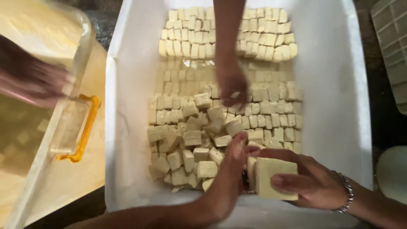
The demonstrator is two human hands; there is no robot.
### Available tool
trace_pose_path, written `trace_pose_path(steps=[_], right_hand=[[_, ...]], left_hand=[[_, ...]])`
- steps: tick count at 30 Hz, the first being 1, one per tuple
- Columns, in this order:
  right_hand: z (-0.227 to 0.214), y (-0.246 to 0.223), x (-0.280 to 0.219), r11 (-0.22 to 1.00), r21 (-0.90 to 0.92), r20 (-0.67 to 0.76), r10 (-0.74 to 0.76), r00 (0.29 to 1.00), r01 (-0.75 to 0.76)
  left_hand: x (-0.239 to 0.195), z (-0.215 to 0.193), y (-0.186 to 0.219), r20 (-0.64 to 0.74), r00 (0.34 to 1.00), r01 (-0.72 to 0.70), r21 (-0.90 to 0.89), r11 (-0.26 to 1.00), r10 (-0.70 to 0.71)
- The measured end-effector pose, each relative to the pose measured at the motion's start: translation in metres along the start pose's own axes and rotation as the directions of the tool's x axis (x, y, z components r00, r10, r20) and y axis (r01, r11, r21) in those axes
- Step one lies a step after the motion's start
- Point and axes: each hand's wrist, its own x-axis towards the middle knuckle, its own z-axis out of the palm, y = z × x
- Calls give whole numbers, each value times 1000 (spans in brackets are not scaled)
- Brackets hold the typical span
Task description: The person arranges small, pale, cube-shaped food items in a white tub filled with water. They pick up the cubes, place them in neat rows, and occasionally transfer them to a second tub. The process is repetitive and involves careful placement of each cube.
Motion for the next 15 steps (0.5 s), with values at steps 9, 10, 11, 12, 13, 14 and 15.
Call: trace_pose_path(steps=[9, 10, 11, 12, 13, 14, 15], right_hand=[[18, 87, 60, 725, 140, 72, 672, 737, -675], [15, 100, 69, 768, 105, 19, 634, 773, -632], [14, 110, 74, 799, 71, -25, 599, 800, -597], [14, 122, 81, 828, 34, -67, 561, 825, -560], [13, 134, 87, 825, 14, -73, 565, 822, -565], [13, 148, 95, 821, -5, -78, 568, 819, -570], [14, 163, 105, 821, -27, -84, 566, 820, -570]], left_hand=[[-14, -108, 50, 2, 978, -103, 873, 477, 209], [-20, -116, 54, 35, 980, -103, 930, 353, 195], [-26, -120, 53, 61, 980, -115, 950, 291, 188], [-30, -124, 52, 88, 980, -128, 965, 228, 180], [-31, -125, 51, 118, 978, -147, 975, 165, 170], [-29, -126, 50, 124, 979, -140, 986, 93, 163], [-25, -128, 51, 128, 978, -132, 991, 19, 163]])
